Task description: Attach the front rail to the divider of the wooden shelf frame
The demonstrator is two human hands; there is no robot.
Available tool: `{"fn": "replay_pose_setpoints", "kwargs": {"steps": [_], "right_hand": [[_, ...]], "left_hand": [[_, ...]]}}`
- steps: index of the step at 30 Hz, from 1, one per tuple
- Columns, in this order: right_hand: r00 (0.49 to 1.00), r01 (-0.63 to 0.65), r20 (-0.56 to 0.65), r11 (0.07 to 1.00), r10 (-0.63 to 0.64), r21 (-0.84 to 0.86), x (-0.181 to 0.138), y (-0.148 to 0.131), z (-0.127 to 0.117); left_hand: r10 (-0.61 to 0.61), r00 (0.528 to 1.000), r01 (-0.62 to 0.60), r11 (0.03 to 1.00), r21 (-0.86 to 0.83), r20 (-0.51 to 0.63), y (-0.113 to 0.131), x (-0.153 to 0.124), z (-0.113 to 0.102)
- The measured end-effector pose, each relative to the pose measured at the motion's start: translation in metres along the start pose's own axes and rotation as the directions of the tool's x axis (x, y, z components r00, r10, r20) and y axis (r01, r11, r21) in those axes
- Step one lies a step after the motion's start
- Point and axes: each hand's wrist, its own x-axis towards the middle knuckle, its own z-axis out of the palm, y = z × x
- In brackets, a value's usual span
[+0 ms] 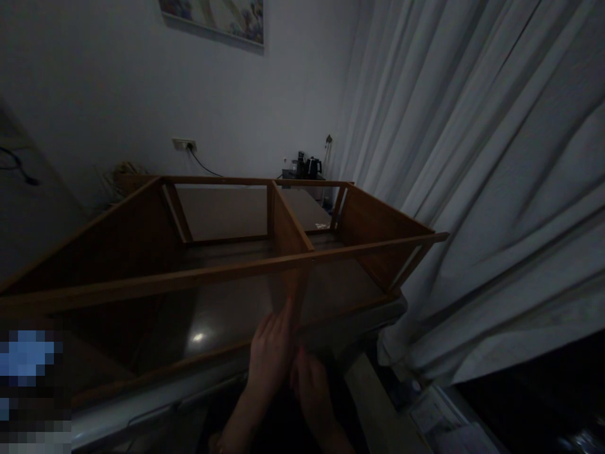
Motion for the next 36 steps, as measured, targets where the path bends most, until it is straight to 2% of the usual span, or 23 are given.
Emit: {"fn": "replay_pose_setpoints", "kwargs": {"steps": [9, 16, 24, 36], "right_hand": [[1.0, -0.023, -0.007, 0.998, 0.023, -0.063, 0.001, 0.002, -0.001], [0.996, 0.05, -0.068, 0.991, -0.059, -0.121, 0.001, 0.003, -0.002], [0.999, 0.046, -0.008, 0.996, -0.046, -0.079, 0.0, -0.005, 0.0], [0.999, -0.005, -0.037, 0.999, 0.004, -0.039, -0.002, 0.004, -0.001]], "left_hand": [[-0.006, 1.0, 0.006, 1.0, -0.009, 0.011, -0.001, -0.001, 0.004], [-0.006, 1.0, 0.006, 1.0, -0.013, 0.031, -0.002, -0.002, 0.005], [0.001, 1.0, 0.0, 1.0, -0.018, 0.005, -0.001, -0.002, 0.004], [-0.009, 1.0, 0.01, 1.0, -0.014, 0.022, 0.001, 0.001, -0.001]]}}
